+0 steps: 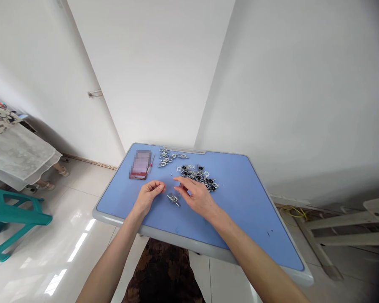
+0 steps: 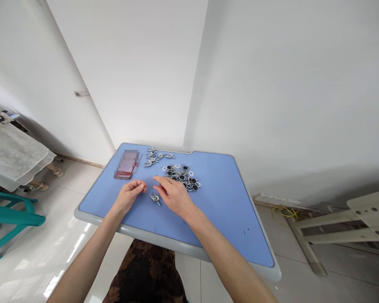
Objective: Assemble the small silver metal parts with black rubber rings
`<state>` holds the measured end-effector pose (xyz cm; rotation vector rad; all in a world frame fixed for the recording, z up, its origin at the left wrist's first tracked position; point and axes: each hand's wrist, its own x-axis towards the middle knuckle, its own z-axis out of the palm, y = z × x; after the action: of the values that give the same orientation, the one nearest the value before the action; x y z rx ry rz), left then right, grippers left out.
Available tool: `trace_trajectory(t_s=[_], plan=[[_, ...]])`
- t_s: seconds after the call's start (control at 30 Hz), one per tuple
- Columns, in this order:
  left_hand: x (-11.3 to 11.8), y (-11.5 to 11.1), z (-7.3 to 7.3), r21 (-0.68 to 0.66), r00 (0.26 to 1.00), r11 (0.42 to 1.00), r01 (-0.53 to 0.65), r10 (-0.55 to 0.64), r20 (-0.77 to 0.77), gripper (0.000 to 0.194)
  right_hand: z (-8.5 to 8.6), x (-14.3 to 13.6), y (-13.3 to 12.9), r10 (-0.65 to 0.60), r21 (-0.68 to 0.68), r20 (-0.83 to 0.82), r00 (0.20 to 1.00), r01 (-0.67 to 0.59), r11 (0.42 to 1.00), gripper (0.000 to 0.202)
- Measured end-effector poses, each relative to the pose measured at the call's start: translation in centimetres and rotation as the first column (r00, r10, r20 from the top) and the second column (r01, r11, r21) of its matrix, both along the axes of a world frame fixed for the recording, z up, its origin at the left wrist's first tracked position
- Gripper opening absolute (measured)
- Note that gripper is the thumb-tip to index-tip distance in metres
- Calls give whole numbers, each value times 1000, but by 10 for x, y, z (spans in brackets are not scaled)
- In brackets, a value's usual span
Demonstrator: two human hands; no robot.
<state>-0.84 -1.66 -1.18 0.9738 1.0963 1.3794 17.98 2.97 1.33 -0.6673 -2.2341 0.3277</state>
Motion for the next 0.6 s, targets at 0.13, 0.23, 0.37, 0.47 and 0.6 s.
trace_trajectory(t_s=[0.13, 0.23, 0.37, 0.47, 0.6], plan=[[4, -1, 2, 24, 991, 1000, -7, 10, -131, 36, 0, 0, 0, 2, 0, 2, 1000, -2, 1000, 25], [9, -5, 3, 92, 919, 995, -24, 58, -389, 31, 0, 0, 0, 6, -2, 5, 1000, -6, 1000, 25], [15, -10, 4, 225, 750, 965, 136, 48, -659, 24, 0, 0, -1, 5, 4, 9, 1000, -5, 1000, 25], [18, -11, 3, 244, 628, 938, 248, 36, -777, 27, -1, -1, -1, 0, 18, 22, 1000, -1, 1000, 25], [18, -11, 0, 203, 530, 933, 296, 16, -848, 24, -1, -1, -1, 12, 24, 35, 999, -13, 1000, 27]])
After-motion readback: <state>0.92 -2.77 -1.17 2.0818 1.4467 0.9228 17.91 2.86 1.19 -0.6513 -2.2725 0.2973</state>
